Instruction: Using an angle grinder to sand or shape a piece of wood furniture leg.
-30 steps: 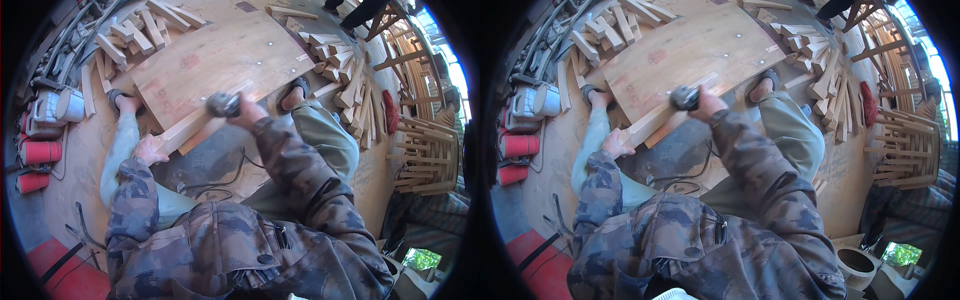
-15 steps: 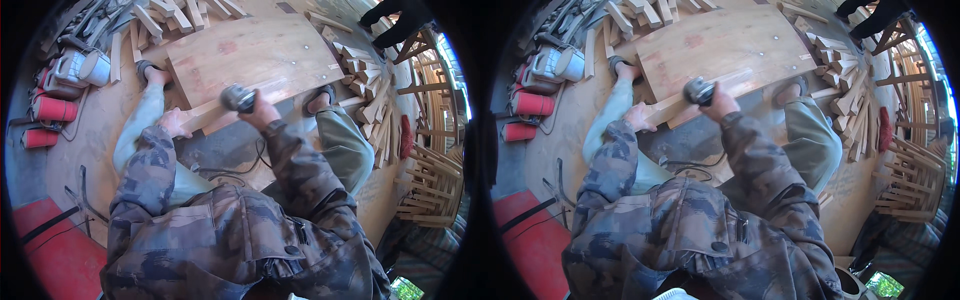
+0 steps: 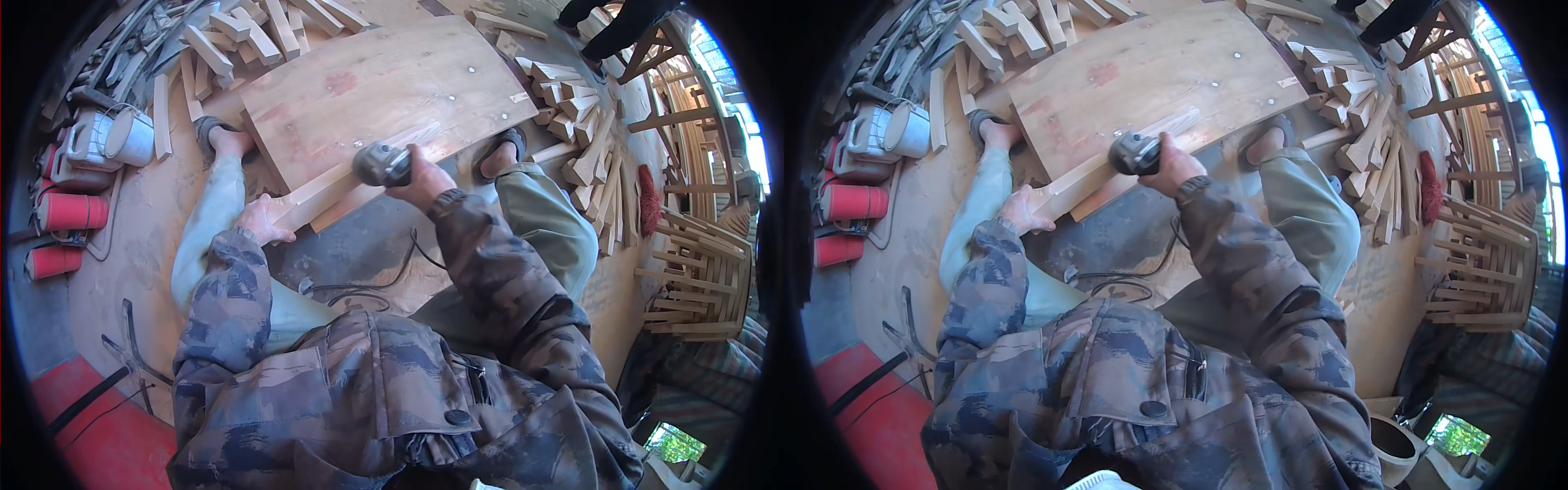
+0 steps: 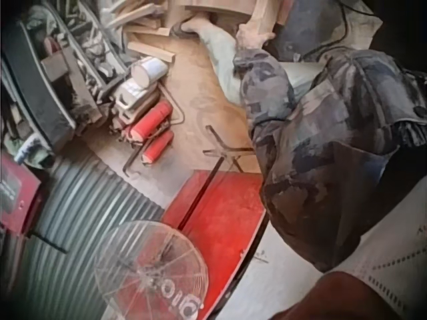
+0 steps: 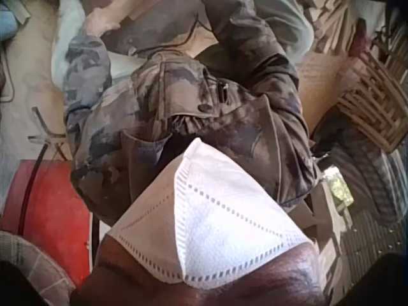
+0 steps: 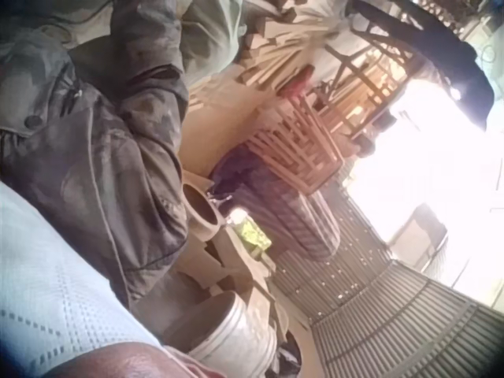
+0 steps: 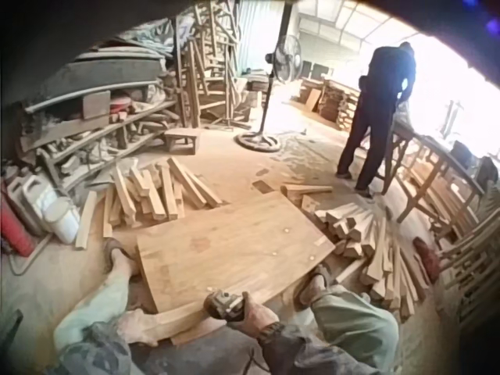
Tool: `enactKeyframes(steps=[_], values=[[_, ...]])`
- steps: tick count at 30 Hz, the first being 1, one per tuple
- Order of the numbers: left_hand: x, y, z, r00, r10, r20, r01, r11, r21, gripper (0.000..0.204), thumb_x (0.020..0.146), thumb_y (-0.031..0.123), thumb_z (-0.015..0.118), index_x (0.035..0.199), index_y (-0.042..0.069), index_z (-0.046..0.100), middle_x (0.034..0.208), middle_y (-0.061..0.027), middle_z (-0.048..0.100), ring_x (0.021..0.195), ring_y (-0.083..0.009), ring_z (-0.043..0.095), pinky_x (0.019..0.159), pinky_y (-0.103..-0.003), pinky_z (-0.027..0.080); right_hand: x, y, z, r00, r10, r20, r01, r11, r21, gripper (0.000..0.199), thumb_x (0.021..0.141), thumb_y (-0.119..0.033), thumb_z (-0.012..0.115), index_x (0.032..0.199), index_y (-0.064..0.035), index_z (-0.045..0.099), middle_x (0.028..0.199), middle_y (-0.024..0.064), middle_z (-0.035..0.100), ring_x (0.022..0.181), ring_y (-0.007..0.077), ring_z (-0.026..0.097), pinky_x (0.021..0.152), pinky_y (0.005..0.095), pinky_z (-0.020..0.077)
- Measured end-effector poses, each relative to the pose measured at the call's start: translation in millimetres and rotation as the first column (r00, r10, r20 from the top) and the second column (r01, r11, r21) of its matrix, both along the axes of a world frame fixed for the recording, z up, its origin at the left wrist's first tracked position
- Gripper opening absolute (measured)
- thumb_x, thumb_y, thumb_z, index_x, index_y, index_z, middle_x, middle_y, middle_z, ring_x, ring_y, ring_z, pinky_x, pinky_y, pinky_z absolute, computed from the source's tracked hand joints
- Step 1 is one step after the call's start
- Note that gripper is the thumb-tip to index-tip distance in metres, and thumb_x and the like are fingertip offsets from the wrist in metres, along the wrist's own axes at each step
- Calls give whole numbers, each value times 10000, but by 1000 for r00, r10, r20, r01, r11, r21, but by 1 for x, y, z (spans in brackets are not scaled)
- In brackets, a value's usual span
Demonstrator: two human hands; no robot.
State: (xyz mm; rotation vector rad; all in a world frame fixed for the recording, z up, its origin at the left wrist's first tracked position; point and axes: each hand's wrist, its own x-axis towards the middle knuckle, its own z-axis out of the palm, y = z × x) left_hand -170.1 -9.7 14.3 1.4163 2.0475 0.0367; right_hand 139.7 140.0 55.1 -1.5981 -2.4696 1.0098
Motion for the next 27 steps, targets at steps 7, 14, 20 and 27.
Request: enactKeyframes(steps=[7, 14, 20, 27], values=[[5, 0, 5, 999, 18, 51, -19, 1000, 12, 756, 454, 346, 913, 1010, 13, 524, 982, -192, 639, 956, -345, 622, 851, -415, 489, 44, 48, -6, 990, -143, 0, 142, 987, 77, 911, 623, -348, 814, 1297, 30, 330, 1058, 270, 623, 1027, 374, 617, 887, 404, 487], [9, 2, 8, 999, 16, 47, -17, 1000, 15, 753, 462, 343, 911, 1012, 16, 514, 1034, -204, 618, 995, -354, 601, 865, -423, 477, 63, 92, -3, 923, -372, 99, 369, 928, 52, 832, 634, -348, 817, 1214, 41, 366, 1084, 267, 615, 1056, 378, 603, 912, 389, 471], [9, -1, -1, 999, 1, 38, -3, 999, 45, 754, 475, 364, 905, 1005, 3, 507, 1050, -219, 607, 1011, -368, 588, 876, -425, 467, 26, 36, -11, 982, -172, -77, 176, 983, 54, 719, 651, -301, 793, 1166, -6, 388, 983, 267, 627, 967, 410, 624, 838, 439, 502], [1, -3, 0, 995, 58, 82, -57, 998, -15, 728, 479, 354, 905, 979, -1, 513, 1021, -208, 626, 975, -347, 610, 854, -411, 481, 22, 29, -7, 989, -105, -102, 105, 994, 1, 686, 647, -302, 783, 1146, -21, 407, 941, 257, 636, 963, 396, 624, 827, 445, 498]])
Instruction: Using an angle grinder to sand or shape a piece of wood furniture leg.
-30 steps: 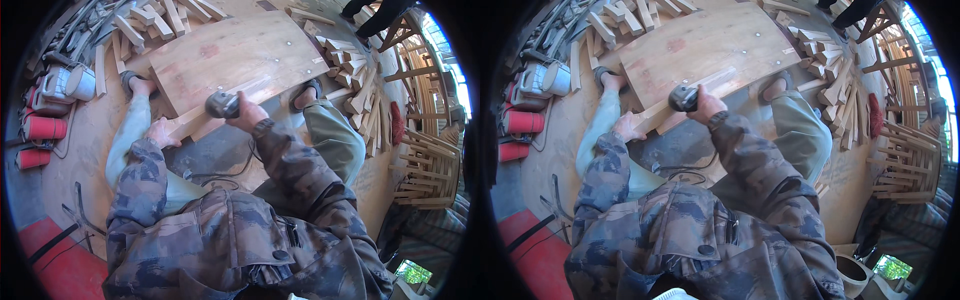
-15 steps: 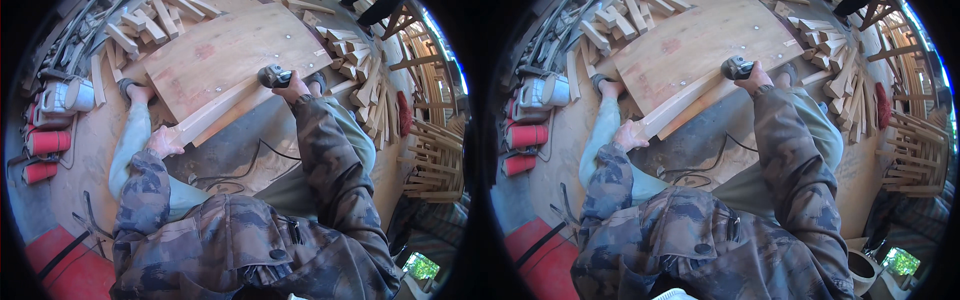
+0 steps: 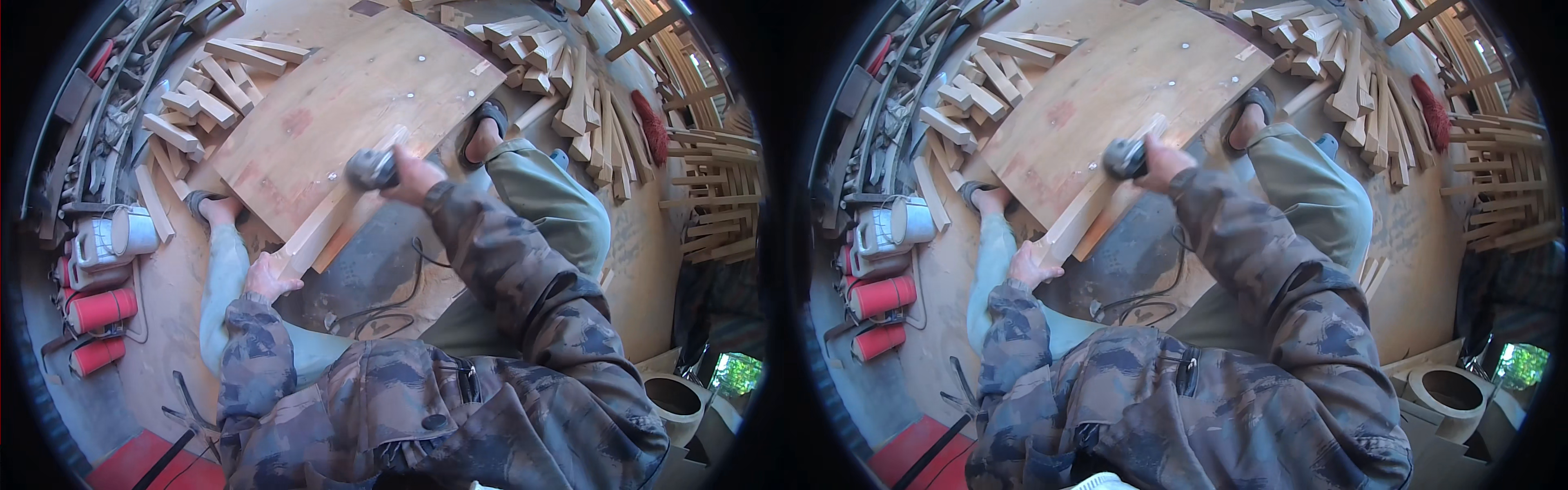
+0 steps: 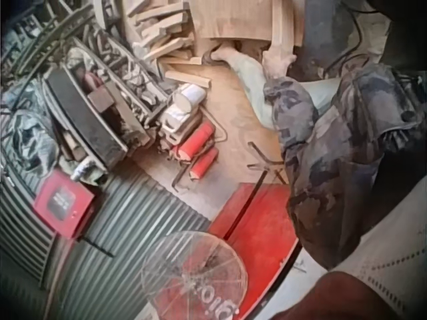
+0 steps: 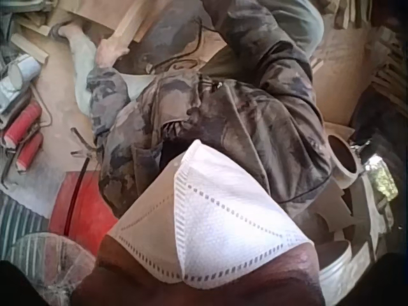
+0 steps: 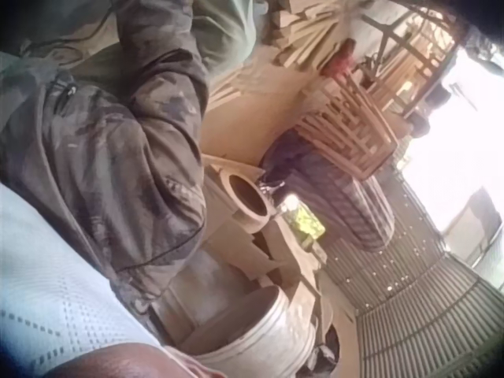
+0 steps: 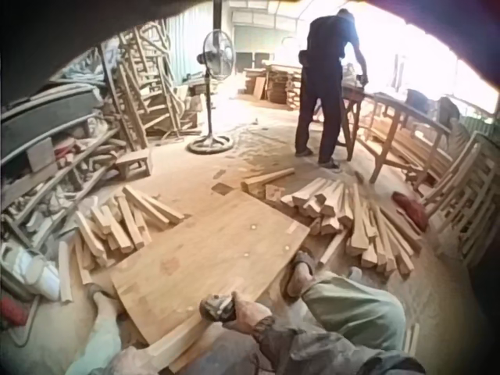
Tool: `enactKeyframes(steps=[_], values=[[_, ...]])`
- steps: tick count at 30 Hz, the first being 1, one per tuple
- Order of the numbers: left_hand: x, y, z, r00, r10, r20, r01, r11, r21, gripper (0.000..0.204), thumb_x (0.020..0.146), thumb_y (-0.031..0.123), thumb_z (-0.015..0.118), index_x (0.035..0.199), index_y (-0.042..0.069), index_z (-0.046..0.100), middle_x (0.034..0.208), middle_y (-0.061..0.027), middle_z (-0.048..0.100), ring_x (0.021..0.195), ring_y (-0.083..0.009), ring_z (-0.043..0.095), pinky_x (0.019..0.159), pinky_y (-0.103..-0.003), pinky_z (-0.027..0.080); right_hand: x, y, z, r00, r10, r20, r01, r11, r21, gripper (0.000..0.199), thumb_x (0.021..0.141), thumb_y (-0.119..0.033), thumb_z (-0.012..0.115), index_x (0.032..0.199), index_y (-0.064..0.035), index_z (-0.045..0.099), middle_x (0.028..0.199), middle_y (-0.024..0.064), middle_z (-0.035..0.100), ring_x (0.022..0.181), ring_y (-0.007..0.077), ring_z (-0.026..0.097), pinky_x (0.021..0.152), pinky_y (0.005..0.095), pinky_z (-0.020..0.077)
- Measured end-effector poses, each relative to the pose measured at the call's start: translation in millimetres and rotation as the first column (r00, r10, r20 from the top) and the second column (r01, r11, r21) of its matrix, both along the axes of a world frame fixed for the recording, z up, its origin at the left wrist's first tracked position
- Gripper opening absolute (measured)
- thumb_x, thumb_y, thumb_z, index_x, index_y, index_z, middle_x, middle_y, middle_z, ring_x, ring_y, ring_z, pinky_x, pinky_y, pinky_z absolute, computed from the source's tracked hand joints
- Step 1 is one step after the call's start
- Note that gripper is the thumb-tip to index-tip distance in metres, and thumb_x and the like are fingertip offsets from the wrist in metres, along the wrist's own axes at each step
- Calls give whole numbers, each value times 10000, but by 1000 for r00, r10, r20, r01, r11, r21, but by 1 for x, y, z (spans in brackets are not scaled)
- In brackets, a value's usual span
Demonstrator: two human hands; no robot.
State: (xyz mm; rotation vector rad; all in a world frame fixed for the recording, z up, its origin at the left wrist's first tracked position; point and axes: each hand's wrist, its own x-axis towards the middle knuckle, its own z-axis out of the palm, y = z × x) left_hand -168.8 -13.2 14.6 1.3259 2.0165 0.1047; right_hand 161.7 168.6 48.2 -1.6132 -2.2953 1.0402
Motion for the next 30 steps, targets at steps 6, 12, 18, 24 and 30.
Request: enactKeyframes(steps=[6, 12, 18, 24, 30], values=[[6, 6, 8, 999, -27, -29, 27, 999, -23, 728, 474, 349, 908, 981, -2, 521, 996, -201, 637, 948, -334, 622, 843, -405, 488, 58, 63, 3, 954, -269, 129, 273, 962, -10, 766, 632, -356, 809, 1184, 3, 416, 991, 260, 630, 997, 376, 621, 844, 409, 485], [18, 11, 19, 997, -23, -79, 22, 1000, -13, 728, 472, 333, 910, 990, 0, 520, 991, -199, 634, 938, -333, 622, 846, -399, 487, -2, -5, -8, 1000, -23, -5, 23, 1000, 0, 698, 630, -292, 804, 1146, -33, 412, 969, 239, 643, 941, 390, 633, 812, 441, 506], [10, 6, 6, 996, -47, -77, 52, 997, 58, 701, 477, 317, 909, 971, 3, 523, 983, -191, 636, 949, -323, 619, 840, -398, 486, 12, 1, -1, 999, -9, 31, 9, 1000, -3, 692, 642, -291, 787, 1163, -52, 400, 940, 237, 645, 935, 394, 635, 805, 445, 507], [10, 1, 15, 1000, -21, -11, 21, 1000, 8, 756, 470, 327, 908, 1034, -9, 533, 1022, -200, 626, 993, -334, 603, 878, -399, 467, 52, 66, 9, 947, -235, 221, 255, 965, -66, 860, 644, -389, 798, 1261, 16, 356, 1063, 259, 614, 1038, 354, 615, 873, 394, 482], [29, -4, 6, 975, -22, -220, 45, 994, 99, 762, 504, 330, 893, 1084, 36, 497, 1094, -187, 572, 1034, -370, 574, 873, -441, 483, 21, 21, 5, 979, -188, 77, 187, 982, 20, 756, 638, -318, 800, 1162, 42, 390, 1054, 268, 617, 1040, 376, 608, 894, 402, 482]])
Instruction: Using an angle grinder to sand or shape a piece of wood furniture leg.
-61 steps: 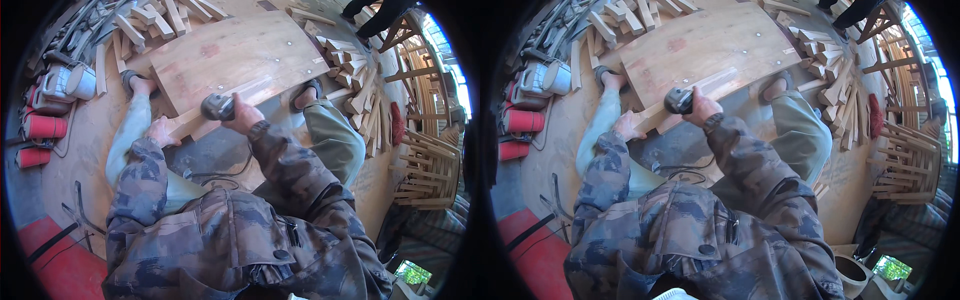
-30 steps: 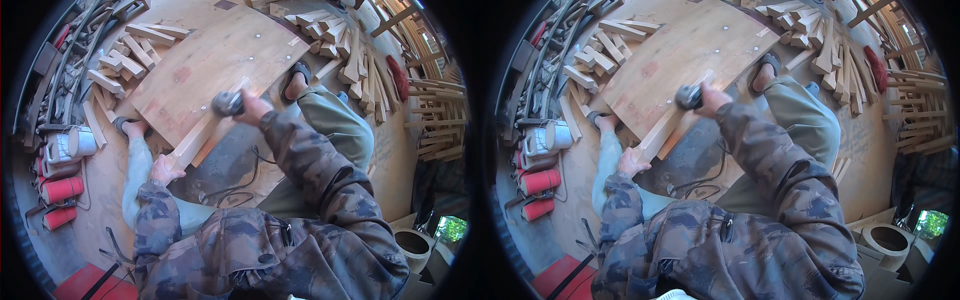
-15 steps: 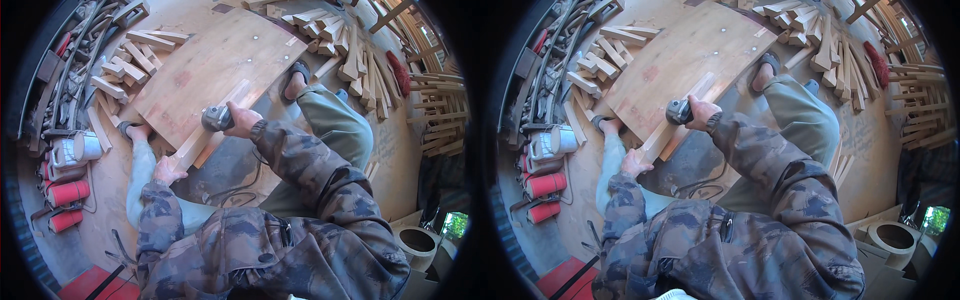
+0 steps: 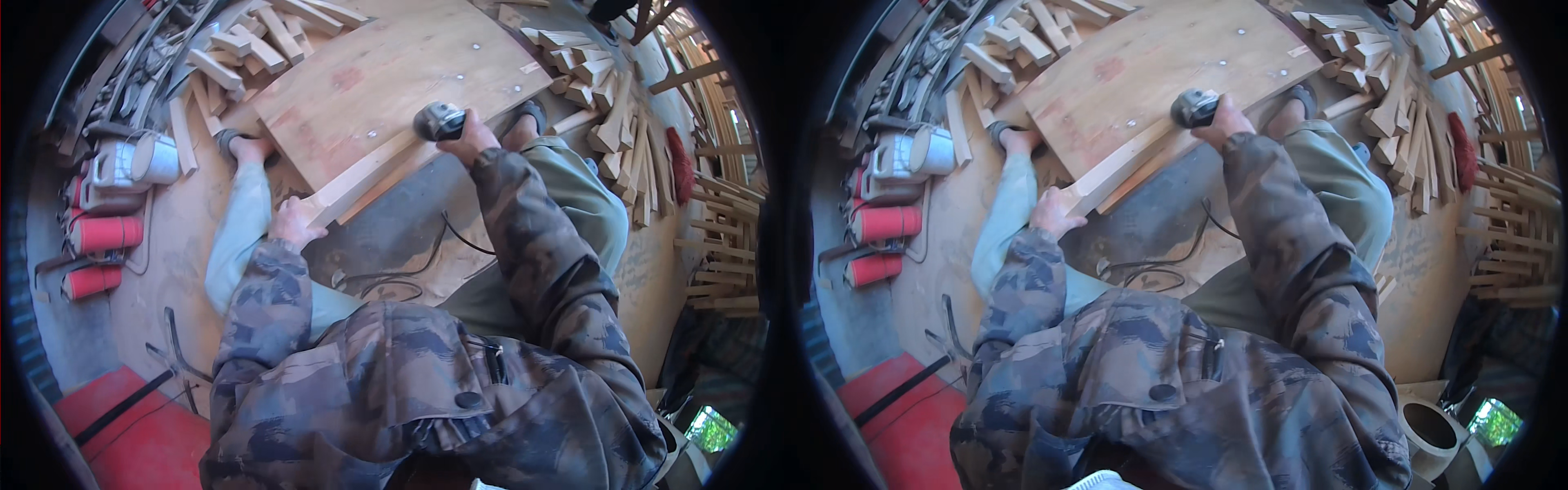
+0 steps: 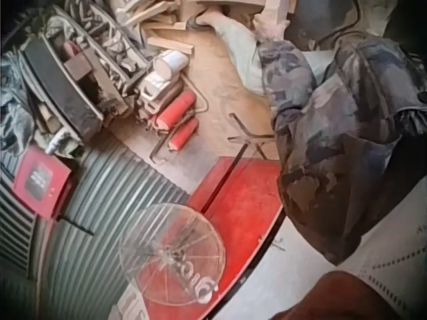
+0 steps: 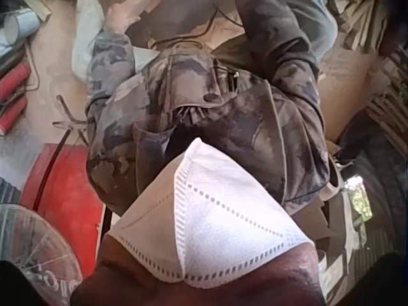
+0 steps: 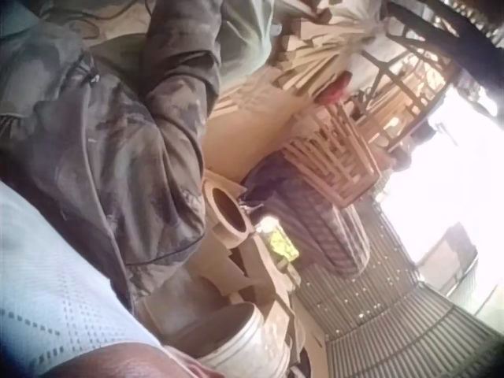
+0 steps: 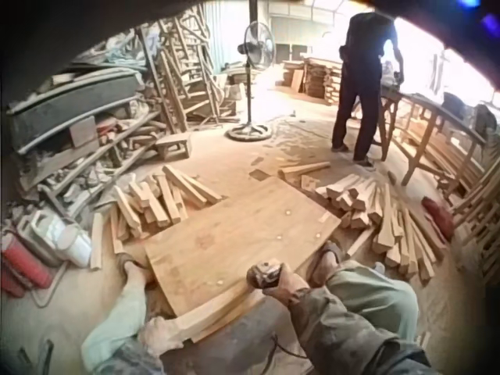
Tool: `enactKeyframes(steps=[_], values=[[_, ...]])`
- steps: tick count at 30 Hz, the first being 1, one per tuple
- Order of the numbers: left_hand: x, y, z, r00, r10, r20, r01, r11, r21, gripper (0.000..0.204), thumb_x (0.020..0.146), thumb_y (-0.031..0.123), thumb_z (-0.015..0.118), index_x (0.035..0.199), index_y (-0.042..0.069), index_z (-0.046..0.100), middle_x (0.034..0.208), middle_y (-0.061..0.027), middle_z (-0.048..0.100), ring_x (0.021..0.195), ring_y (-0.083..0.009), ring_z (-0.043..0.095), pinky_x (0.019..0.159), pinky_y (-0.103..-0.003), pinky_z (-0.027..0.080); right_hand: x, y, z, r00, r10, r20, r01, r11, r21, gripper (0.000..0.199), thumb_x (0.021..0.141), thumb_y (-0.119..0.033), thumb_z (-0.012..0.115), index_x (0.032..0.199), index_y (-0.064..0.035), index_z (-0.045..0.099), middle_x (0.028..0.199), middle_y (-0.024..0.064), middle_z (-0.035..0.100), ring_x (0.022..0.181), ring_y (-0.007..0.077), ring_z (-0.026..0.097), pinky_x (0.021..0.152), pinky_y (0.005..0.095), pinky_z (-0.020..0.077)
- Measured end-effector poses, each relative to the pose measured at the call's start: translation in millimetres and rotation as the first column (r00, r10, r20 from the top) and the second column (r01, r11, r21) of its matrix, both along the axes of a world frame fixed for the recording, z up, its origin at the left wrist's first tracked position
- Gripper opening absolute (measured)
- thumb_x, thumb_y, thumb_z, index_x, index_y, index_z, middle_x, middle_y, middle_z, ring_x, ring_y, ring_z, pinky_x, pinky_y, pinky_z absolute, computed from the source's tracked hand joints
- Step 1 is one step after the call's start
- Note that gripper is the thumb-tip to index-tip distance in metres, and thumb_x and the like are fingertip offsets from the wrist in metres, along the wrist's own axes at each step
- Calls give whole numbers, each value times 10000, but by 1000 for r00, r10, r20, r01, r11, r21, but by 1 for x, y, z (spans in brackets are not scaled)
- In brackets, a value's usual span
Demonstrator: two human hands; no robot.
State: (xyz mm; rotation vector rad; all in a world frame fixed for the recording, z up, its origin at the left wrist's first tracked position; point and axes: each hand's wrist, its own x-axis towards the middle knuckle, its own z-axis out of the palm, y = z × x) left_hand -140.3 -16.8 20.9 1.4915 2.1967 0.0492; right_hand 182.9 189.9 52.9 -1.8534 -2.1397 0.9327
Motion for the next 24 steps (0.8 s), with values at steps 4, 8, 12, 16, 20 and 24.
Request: enactKeyframes(steps=[4, 8, 12, 16, 20, 24], values=[[16, -9, -10, 992, 14, -123, -8, 999, 49, 709, 562, 303, 878, 1095, 63, 475, 1075, -157, 541, 1009, -365, 581, 829, -457, 499, -45, -66, -3, 977, 212, -30, -213, 976, -33, 676, 648, -300, 781, 1134, -25, 400, 949, 245, 641, 939, 392, 636, 810, 442, 509], [16, -9, -5, 993, -9, -114, 11, 1000, 19, 676, 575, 290, 871, 1067, 65, 465, 1069, -155, 537, 1004, -365, 582, 821, -456, 501, -80, -112, 7, 932, 343, -120, -352, 934, -62, 687, 675, -304, 764, 1185, -31, 394, 967, 256, 633, 937, 411, 625, 805, 453, 504], [13, -11, -3, 993, 22, -117, -23, 1000, -1, 727, 562, 304, 874, 1107, 70, 454, 1075, -153, 538, 1002, -368, 581, 824, -462, 499, -68, -95, 5, 947, 312, -75, -317, 946, -68, 731, 663, -316, 773, 1217, -35, 387, 964, 253, 634, 942, 406, 624, 806, 450, 505], [11, -13, -4, 993, 38, -112, -37, 999, 4, 767, 553, 324, 882, 1121, 61, 439, 1094, -160, 532, 1012, -369, 576, 827, -463, 497, -10, -35, 2, 978, 208, 11, -208, 977, -44, 816, 636, -351, 798, 1244, -14, 370, 973, 256, 635, 960, 389, 631, 828, 420, 502], [9, -8, -5, 995, 10, -101, -9, 1000, 6, 793, 547, 344, 886, 1133, 54, 437, 1115, -167, 526, 1012, -365, 577, 838, -458, 495, 28, 18, 0, 993, -46, 109, 47, 999, -7, 797, 641, -366, 802, 1212, 2, 384, 999, 266, 625, 969, 385, 630, 852, 407, 491], [7, 1, -6, 995, -1, -98, 2, 1000, 2, 807, 525, 357, 894, 1125, 37, 459, 1110, -176, 547, 1017, -364, 578, 849, -449, 492, 19, 20, -5, 980, -173, 98, 178, 983, -44, 767, 656, -328, 791, 1210, 12, 382, 1045, 247, 628, 1021, 367, 623, 871, 407, 493]])
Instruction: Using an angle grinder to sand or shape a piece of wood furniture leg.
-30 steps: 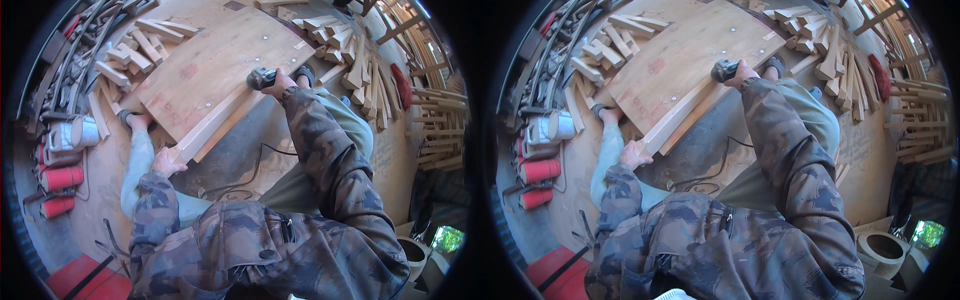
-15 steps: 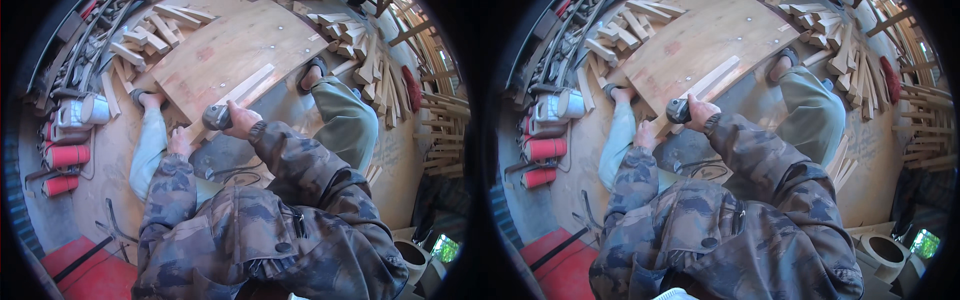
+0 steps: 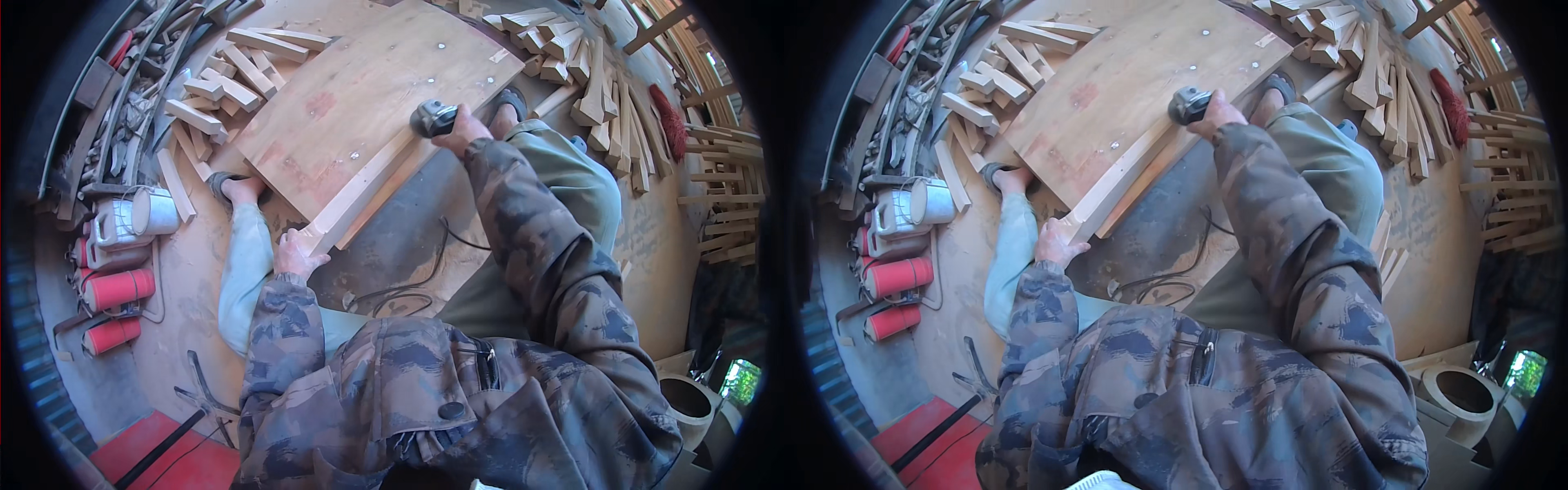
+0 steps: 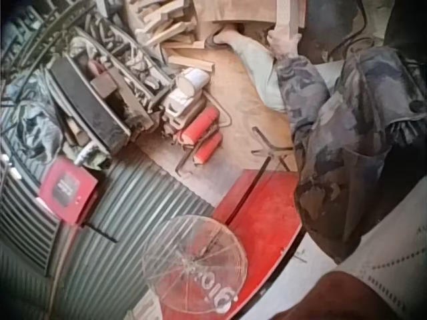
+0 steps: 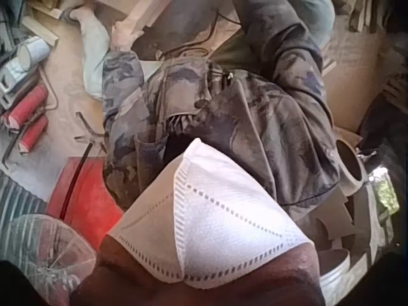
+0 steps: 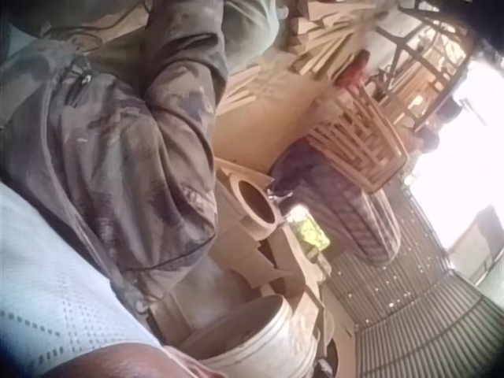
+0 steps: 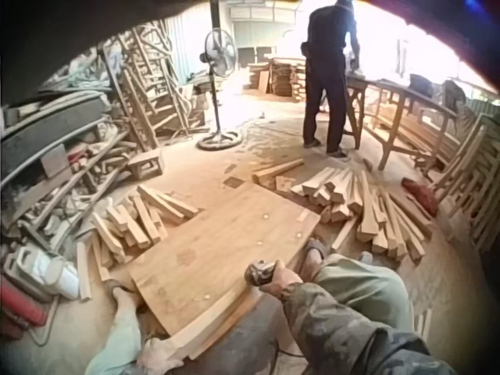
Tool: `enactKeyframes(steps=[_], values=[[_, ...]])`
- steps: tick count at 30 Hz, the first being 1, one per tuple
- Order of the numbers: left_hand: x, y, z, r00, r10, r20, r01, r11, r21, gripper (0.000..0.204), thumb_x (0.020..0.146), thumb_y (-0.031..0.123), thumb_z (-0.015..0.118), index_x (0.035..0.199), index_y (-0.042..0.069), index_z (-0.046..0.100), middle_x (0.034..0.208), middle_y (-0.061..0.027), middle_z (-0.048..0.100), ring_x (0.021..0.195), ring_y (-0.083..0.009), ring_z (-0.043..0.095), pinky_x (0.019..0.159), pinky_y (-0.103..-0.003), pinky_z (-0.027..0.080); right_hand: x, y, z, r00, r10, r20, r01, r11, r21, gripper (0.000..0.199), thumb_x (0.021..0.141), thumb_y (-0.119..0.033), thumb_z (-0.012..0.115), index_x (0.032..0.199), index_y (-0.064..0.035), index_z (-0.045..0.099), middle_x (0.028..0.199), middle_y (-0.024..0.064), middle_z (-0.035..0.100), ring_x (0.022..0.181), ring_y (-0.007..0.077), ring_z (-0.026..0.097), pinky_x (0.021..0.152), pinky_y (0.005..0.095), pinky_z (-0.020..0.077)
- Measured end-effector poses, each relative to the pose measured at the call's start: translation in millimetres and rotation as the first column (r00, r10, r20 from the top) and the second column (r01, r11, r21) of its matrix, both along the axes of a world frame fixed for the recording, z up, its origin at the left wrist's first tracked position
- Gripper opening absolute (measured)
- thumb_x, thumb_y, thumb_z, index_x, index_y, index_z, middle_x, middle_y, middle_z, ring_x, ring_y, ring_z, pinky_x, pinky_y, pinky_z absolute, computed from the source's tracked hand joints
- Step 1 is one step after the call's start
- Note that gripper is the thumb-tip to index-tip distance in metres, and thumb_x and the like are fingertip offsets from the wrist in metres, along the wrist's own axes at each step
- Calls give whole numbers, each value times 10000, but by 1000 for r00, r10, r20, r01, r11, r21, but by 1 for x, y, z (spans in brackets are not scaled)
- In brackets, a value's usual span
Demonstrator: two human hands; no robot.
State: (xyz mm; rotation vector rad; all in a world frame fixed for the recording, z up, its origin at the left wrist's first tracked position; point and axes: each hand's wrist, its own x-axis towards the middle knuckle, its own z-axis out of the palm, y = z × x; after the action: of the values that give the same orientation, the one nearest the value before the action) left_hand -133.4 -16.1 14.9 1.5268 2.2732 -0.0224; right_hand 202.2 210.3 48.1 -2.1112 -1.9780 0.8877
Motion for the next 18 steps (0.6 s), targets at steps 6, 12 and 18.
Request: enactKeyframes(steps=[6, 12, 18], values=[[-22, 28, 15, 989, 4, 149, 26, 980, -197, 786, 491, 348, 902, 1082, 4, 516, 1088, -188, 614, 1037, -330, 595, 886, -396, 480, -77, -84, -8, 919, 322, -227, -323, 946, 30, 721, 668, -315, 768, 1204, -15, 391, 947, 252, 636, 933, 399, 630, 782, 446, 512], [-39, 39, 5, 940, 10, 340, 81, 964, -255, 759, 489, 299, 906, 1082, 13, 528, 1028, -153, 629, 969, -270, 619, 817, -375, 508, -98, -110, -10, 884, 386, -265, -374, 922, 96, 790, 673, -305, 768, 1304, -62, 358, 921, 235, 643, 907, 388, 640, 762, 458, 514], [-40, 38, 11, 903, 56, 426, 49, 972, -231, 752, 498, 282, 909, 1092, 11, 537, 976, -119, 630, 843, -201, 636, 644, -331, 535, -14, -17, -17, 981, 166, -100, -154, 981, 118, 761, 652, -338, 793, 1234, -52, 395, 936, 234, 647, 918, 390, 643, 788, 429, 512]])
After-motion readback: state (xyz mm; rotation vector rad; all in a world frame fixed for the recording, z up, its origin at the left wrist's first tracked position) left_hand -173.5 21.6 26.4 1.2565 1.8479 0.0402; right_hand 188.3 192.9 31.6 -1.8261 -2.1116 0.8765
